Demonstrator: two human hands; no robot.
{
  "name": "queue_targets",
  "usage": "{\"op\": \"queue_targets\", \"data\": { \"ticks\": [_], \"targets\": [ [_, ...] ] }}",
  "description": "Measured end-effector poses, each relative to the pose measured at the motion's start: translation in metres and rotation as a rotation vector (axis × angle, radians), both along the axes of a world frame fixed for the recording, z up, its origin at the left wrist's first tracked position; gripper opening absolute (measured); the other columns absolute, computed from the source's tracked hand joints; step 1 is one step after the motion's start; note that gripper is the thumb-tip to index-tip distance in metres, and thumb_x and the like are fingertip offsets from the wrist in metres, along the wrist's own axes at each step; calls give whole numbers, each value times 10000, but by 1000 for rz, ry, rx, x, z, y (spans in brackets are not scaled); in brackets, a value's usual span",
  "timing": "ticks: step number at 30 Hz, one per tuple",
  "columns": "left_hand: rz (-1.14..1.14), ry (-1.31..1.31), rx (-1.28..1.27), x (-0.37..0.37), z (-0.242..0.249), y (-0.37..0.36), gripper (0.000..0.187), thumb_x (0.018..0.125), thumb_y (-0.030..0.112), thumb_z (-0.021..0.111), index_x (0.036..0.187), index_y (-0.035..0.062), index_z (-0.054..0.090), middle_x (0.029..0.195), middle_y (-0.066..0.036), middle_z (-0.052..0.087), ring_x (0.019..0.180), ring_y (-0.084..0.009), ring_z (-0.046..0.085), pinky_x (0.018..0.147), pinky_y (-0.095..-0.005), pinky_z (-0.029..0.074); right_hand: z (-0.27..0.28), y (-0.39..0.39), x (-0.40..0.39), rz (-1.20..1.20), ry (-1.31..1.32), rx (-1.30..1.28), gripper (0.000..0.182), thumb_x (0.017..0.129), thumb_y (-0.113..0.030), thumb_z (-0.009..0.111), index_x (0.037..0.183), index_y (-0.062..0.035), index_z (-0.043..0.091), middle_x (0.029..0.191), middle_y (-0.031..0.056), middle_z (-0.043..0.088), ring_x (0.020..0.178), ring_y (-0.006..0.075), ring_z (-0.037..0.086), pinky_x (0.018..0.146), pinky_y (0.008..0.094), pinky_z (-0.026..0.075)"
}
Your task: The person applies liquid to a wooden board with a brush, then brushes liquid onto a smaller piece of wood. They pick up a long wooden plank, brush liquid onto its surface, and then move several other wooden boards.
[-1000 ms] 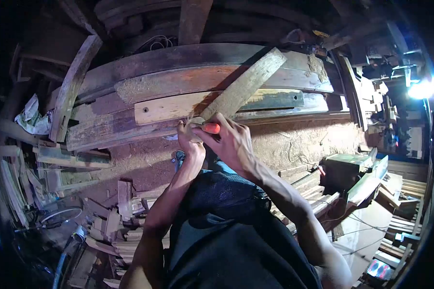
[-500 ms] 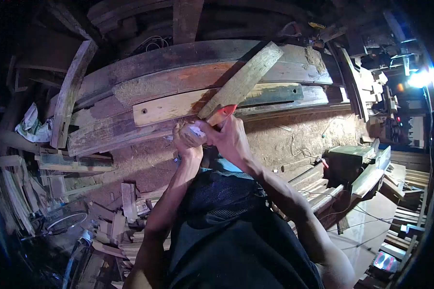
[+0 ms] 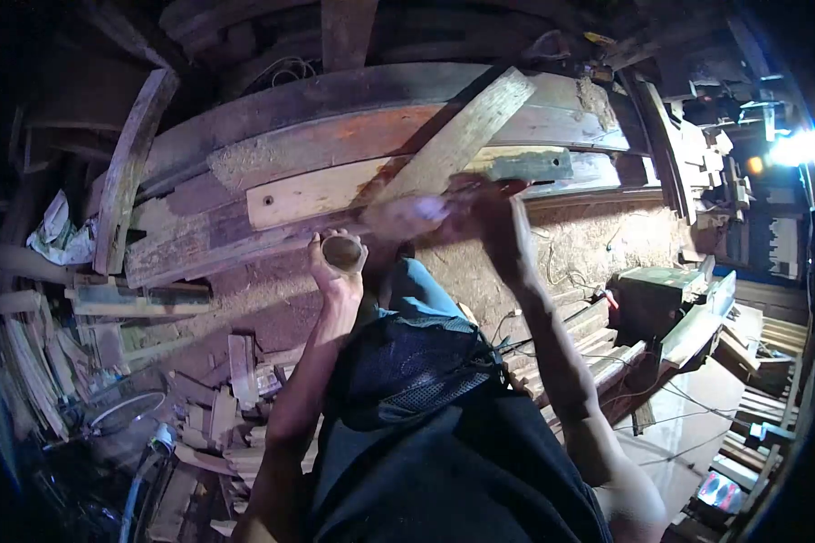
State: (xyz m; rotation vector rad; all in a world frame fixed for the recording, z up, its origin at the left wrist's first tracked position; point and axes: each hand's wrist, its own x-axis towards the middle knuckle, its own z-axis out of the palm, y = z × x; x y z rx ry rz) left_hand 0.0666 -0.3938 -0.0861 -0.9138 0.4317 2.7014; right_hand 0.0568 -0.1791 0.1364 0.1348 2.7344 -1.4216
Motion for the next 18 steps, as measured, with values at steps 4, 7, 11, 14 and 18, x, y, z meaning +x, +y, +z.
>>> {"op": "queue_targets", "data": {
  "ticks": [4, 7, 11, 14, 18],
  "targets": [
    [33, -134, -97, -3, 20, -2, 269, 913, 417, 512, 895, 169, 614, 900, -18, 656, 834, -225, 639, 716, -416, 527, -46, 63, -24, -174, -36, -332, 214, 900, -149, 589, 1003, 11, 688, 789, 71, 665, 701, 126, 623, 717, 238, 478],
    [138, -12, -78, 1, 15, -1, 252, 916, 390, 510, 902, 160, 611, 928, -22, 655, 854, -225, 636, 724, -410, 532, -87, 82, -49, -153, -129, -164, 275, 902, -171, 619, 1101, 17, 645, 786, 86, 677, 667, 116, 612, 644, 246, 484],
    [225, -80, -143, 7, 33, 4, 237, 905, 363, 533, 908, 142, 617, 950, -28, 654, 874, -237, 633, 723, -394, 538, -175, 77, -67, -116, -104, -289, 234, 861, -192, 691, 996, -2, 694, 806, 63, 705, 693, 97, 619, 611, 265, 492],
    [277, -52, -100, 18, 39, 5, 242, 888, 349, 575, 964, 124, 623, 980, -36, 643, 913, -260, 622, 753, -392, 548, -222, 84, -82, -6, -188, -201, 285, 895, -233, 651, 1045, 6, 683, 869, 70, 708, 764, 120, 642, 680, 264, 516],
    [377, 29, -18, 31, 41, 7, 284, 870, 285, 625, 1043, 61, 604, 1042, -97, 633, 990, -296, 619, 785, -395, 567, -336, 191, -117, 13, 71, -351, 288, 945, -293, 562, 986, -41, 694, 923, 74, 698, 830, 166, 642, 752, 334, 513]
  ]
}}
